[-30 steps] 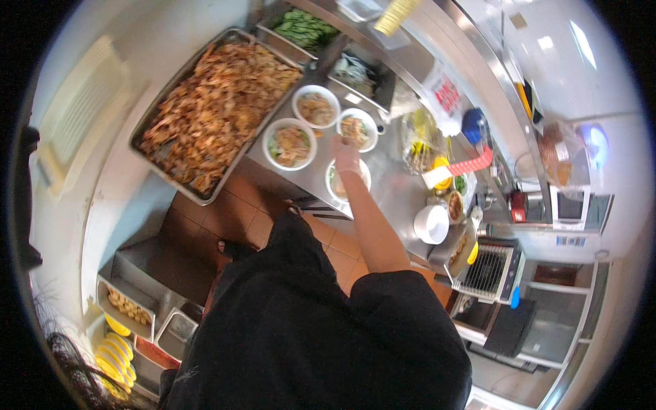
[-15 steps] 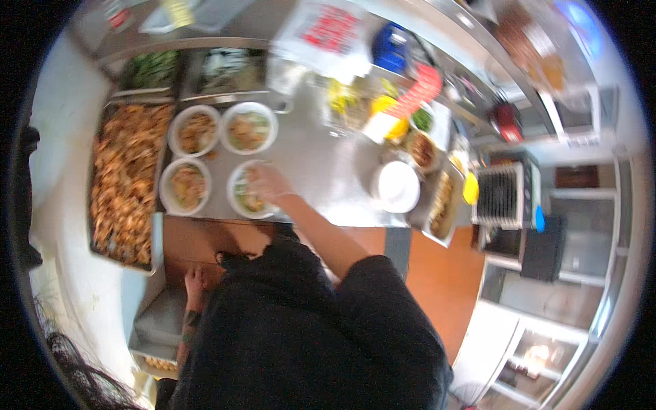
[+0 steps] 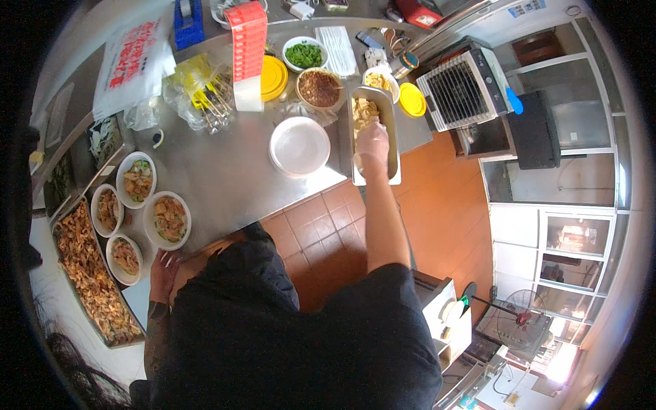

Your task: The person assembles bowls of food by adding sliced cucumbers, shredded cabbage, and shredded meat from metal trays into multiple white bowls. The person uses gloved hands to transfer ingredients and arranges the bowls on the stainless steel counter.

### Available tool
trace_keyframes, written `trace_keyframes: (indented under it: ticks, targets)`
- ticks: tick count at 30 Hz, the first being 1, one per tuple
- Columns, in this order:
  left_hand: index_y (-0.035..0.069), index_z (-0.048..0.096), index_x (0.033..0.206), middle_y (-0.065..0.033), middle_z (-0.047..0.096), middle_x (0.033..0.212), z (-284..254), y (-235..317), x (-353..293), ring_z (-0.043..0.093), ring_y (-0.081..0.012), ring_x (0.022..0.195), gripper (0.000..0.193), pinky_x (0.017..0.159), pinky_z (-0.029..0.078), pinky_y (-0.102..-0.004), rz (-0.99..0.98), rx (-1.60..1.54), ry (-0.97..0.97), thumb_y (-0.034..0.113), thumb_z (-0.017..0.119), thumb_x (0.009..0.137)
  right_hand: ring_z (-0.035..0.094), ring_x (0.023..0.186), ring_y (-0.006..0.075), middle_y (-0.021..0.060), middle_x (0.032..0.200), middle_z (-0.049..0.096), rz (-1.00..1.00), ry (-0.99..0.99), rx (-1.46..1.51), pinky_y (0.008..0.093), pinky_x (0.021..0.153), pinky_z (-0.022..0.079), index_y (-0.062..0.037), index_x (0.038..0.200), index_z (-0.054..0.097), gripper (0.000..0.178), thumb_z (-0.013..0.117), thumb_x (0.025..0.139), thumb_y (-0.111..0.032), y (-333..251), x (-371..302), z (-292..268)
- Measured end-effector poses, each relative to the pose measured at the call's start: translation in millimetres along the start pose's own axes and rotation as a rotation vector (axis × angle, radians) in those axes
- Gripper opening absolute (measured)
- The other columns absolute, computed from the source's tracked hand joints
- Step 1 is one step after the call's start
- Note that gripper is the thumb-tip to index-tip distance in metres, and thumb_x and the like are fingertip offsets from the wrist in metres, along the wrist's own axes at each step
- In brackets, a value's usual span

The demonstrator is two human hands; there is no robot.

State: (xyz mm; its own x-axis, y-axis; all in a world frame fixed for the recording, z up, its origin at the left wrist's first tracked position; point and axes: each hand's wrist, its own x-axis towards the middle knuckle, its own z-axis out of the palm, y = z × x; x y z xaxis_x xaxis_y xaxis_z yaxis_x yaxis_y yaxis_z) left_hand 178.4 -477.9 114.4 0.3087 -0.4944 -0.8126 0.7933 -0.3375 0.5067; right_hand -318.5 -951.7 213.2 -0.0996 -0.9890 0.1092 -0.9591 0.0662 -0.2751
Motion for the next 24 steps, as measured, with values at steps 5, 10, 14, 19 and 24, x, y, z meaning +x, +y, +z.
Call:
trace_keyframes:
  ticks: [5, 10, 14, 19, 24]
  targets:
    - [0.008, 0.056, 0.119, -0.0059, 0.056, 0.12, -10.6, 0.3, 19.1, 0.053, -0.0224, 0.116, 0.033, 0.098, 0.044, -0.0385, -0.03, -0.105, 0.076, 0.032, 0.061, 0.097, 0.065, 0.104, 0.0304, 0.0161, 0.115, 0.068, 0.046, -0.604, -0.082, 0.0398, 0.09, 0.048, -0.0048, 0.123, 0.063, 0.035, 0.059, 0.093, -0.023, 35.4, 18.7, -5.6]
    - [0.004, 0.053, 0.125, -0.0081, 0.052, 0.129, -39.4, -3.6, 32.8, 0.049, -0.0247, 0.125, 0.039, 0.101, 0.043, -0.038, 0.134, -0.157, 0.254, 0.031, 0.062, 0.097, 0.066, 0.096, 0.0386, 0.0223, 0.095, 0.069, -0.045, -0.302, 0.144, 0.0438, 0.082, 0.051, -0.0079, 0.108, 0.068, 0.024, 0.057, 0.089, -0.016, 36.9, 24.8, -43.6]
    - [0.005, 0.053, 0.122, -0.0095, 0.055, 0.129, -56.2, -3.6, 28.8, 0.051, -0.0247, 0.126, 0.036, 0.097, 0.046, -0.0376, 0.176, -0.1, 0.217, 0.033, 0.057, 0.1, 0.065, 0.105, 0.0367, 0.0215, 0.108, 0.068, -0.168, -0.419, -0.219, 0.0405, 0.09, 0.051, -0.0138, 0.116, 0.068, 0.03, 0.061, 0.089, -0.024, 51.0, 26.6, -23.9]
    - [0.004, 0.058, 0.112, -0.0069, 0.064, 0.104, -100.1, -34.7, 18.6, 0.064, -0.0187, 0.093, 0.037, 0.074, 0.053, -0.0314, 0.283, 0.483, 0.18, 0.04, 0.051, 0.102, 0.062, 0.111, 0.0297, 0.0178, 0.121, 0.065, 0.095, -0.412, 0.103, 0.038, 0.095, 0.05, -0.0146, 0.134, 0.059, 0.046, 0.064, 0.091, -0.027, 64.3, 39.8, 46.6]
    - [0.003, 0.064, 0.103, -0.0109, 0.069, 0.098, -184.1, -85.8, -8.8, 0.067, -0.0205, 0.09, 0.04, 0.07, 0.053, -0.034, 0.067, 1.122, 0.163, 0.041, 0.051, 0.101, 0.065, 0.087, 0.0243, 0.01, 0.099, 0.071, -0.318, -0.46, -0.279, 0.0343, 0.077, 0.051, -0.0046, 0.112, 0.069, 0.029, 0.065, 0.089, -0.022, 59.0, 36.1, 0.1]
